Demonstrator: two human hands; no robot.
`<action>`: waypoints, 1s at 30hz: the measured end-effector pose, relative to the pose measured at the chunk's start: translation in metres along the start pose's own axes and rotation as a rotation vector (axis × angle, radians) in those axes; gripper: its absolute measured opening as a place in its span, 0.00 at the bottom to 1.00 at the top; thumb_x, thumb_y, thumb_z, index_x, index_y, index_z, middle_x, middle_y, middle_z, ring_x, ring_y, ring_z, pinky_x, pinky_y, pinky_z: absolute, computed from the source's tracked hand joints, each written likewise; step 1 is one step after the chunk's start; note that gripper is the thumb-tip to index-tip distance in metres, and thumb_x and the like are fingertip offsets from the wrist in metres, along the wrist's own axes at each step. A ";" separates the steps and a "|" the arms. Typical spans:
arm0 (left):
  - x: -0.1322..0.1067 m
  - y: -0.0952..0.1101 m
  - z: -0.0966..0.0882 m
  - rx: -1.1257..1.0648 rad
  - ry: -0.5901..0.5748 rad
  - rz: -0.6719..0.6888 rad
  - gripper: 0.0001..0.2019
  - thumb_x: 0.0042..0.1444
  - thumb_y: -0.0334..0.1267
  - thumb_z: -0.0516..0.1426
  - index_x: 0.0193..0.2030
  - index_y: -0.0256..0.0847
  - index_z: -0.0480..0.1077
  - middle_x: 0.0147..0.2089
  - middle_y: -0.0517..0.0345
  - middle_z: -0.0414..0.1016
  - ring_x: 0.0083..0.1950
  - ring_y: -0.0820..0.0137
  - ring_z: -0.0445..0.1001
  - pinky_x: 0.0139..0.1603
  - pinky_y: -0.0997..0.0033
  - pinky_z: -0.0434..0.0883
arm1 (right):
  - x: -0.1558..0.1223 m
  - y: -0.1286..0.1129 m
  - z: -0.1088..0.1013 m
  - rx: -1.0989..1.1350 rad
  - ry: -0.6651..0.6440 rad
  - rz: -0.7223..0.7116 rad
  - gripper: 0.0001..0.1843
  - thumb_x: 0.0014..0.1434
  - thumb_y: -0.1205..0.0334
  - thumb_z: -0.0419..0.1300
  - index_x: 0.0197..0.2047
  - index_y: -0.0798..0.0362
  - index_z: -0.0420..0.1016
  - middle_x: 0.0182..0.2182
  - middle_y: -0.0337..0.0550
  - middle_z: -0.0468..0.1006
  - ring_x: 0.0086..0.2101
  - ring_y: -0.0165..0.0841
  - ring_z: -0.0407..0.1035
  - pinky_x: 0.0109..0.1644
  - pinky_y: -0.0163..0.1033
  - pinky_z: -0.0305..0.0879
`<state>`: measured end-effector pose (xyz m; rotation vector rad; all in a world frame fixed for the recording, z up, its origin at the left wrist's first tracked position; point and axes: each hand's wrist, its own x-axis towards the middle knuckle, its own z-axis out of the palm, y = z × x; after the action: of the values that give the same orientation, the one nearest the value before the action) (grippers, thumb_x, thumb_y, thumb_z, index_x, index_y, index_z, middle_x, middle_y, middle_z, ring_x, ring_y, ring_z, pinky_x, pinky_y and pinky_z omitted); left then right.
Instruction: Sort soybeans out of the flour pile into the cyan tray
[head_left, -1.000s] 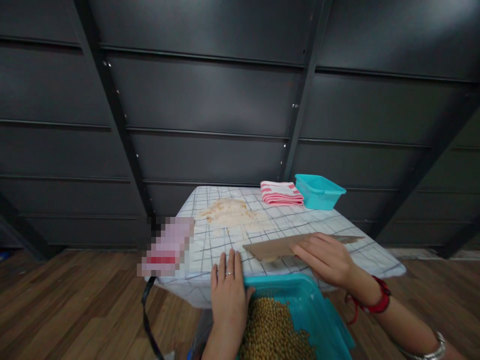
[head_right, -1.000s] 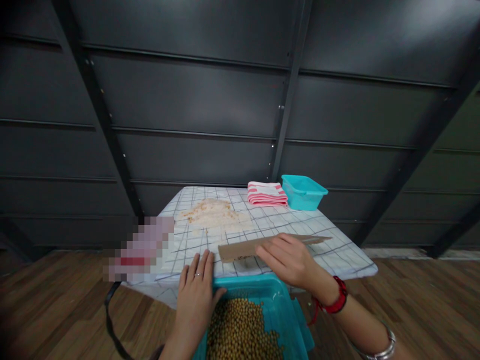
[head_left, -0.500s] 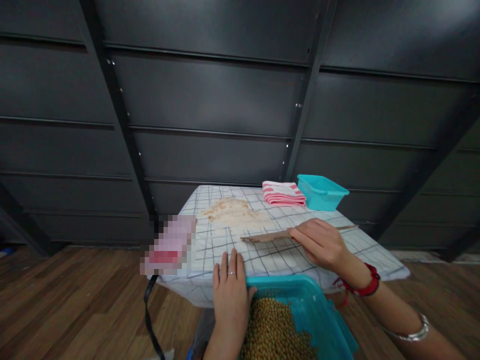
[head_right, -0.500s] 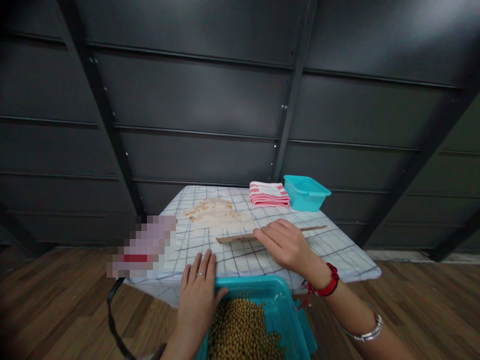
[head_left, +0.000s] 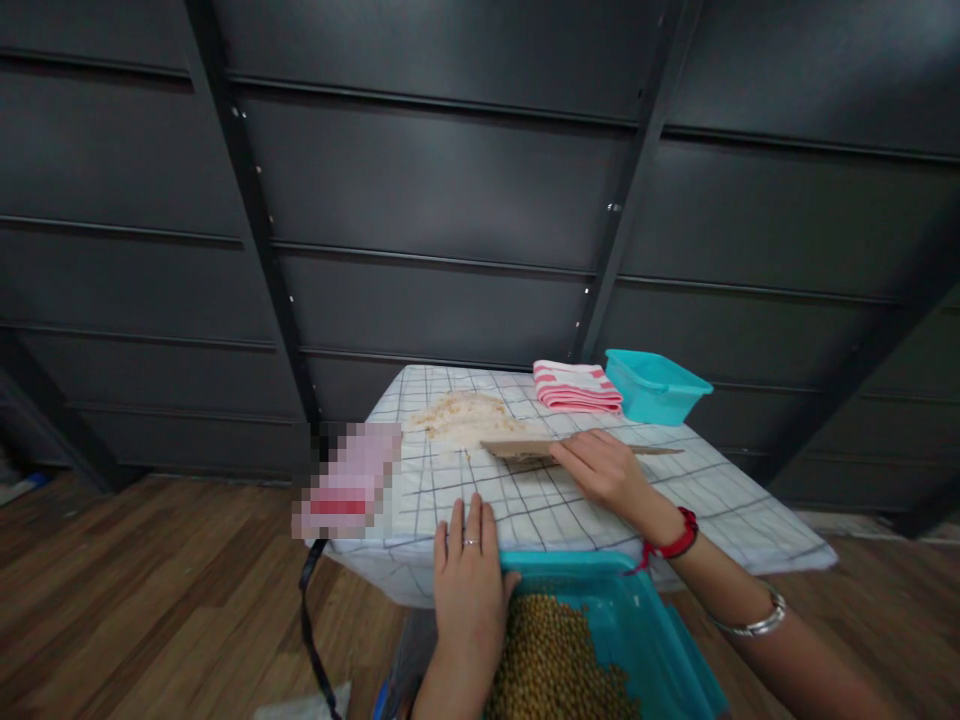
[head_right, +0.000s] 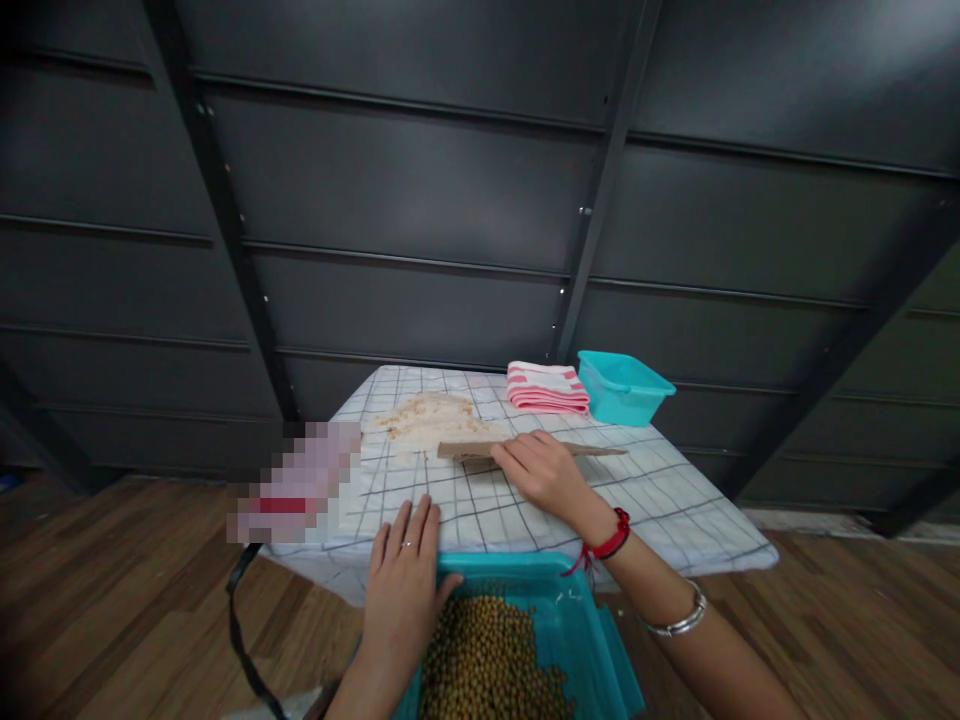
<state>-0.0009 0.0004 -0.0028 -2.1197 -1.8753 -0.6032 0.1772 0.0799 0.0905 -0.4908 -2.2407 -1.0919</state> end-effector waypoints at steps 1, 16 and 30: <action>0.000 0.000 0.001 -0.001 0.002 0.003 0.29 0.46 0.38 0.57 0.56 0.37 0.59 0.60 0.49 0.61 0.60 0.57 0.58 0.57 0.53 0.61 | 0.000 0.003 0.000 0.003 0.006 0.002 0.10 0.56 0.77 0.48 0.38 0.59 0.67 0.24 0.43 0.71 0.26 0.30 0.61 0.29 0.37 0.58; -0.001 0.000 -0.003 -0.001 0.006 0.001 0.28 0.47 0.37 0.57 0.56 0.35 0.60 0.60 0.50 0.61 0.60 0.57 0.58 0.57 0.54 0.60 | -0.028 0.020 -0.035 0.156 -0.039 -0.015 0.14 0.55 0.77 0.48 0.42 0.57 0.66 0.27 0.44 0.73 0.29 0.31 0.63 0.31 0.38 0.62; 0.001 0.000 0.002 -0.005 0.012 0.024 0.29 0.45 0.36 0.58 0.56 0.34 0.59 0.59 0.47 0.62 0.59 0.56 0.59 0.56 0.51 0.62 | -0.009 0.050 0.009 0.120 0.020 0.062 0.14 0.55 0.76 0.46 0.38 0.54 0.70 0.26 0.43 0.73 0.30 0.31 0.65 0.33 0.38 0.61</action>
<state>-0.0008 0.0019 -0.0043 -2.1341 -1.8407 -0.6146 0.2086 0.1161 0.1088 -0.4935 -2.2425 -0.9211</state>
